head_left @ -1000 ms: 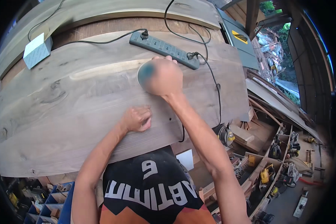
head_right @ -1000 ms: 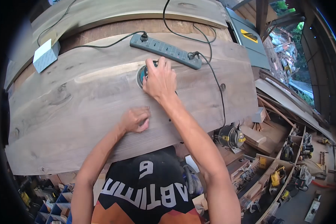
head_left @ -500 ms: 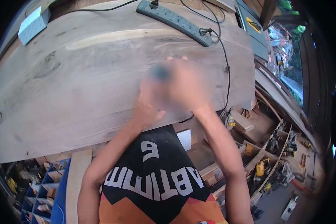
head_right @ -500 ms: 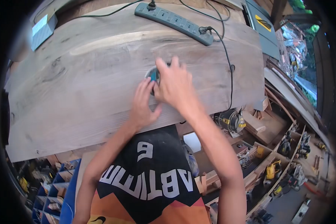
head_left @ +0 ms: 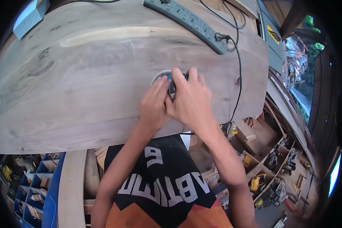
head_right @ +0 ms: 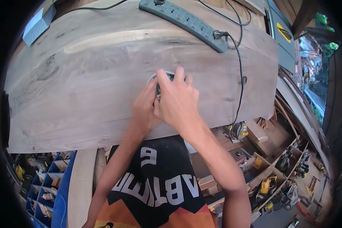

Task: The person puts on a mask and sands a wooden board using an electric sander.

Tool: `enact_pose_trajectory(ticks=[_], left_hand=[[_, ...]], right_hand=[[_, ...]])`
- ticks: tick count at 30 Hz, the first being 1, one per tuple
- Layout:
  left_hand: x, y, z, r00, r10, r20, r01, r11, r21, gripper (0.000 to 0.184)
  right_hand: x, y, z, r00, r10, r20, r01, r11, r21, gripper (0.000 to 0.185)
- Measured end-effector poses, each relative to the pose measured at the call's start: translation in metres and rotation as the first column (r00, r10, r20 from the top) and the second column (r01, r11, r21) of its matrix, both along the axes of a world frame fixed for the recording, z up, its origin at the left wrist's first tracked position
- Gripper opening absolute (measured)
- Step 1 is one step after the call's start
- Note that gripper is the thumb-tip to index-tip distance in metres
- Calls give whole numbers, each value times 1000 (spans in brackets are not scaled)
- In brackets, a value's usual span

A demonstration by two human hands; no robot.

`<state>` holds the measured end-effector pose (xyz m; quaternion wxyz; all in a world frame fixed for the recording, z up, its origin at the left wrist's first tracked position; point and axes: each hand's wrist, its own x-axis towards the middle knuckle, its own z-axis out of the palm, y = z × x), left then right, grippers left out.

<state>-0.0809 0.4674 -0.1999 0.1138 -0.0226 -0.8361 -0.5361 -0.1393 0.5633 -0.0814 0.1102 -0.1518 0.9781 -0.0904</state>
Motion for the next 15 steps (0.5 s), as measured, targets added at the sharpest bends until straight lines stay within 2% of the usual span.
enact_pose_trajectory(ticks=[3,6,9,15], left_hand=[[-6,5,1,998,41,-36,-42,999,-18,51],[-18,3,10,996,92,-1,-92,996,1,50],[-6,-7,4,997,71,28,-71,997,7,51],[-12,-21,8,992,126,16,-126,991,39,48]], right_hand=[[-6,1,-7,995,5,-96,-7,1000,-25,37],[-21,-6,-3,997,20,-75,-22,1000,-17,38],[-19,-17,5,999,31,17,-31,999,20,38],[-18,-32,-2,997,51,-54,-52,999,-15,38]])
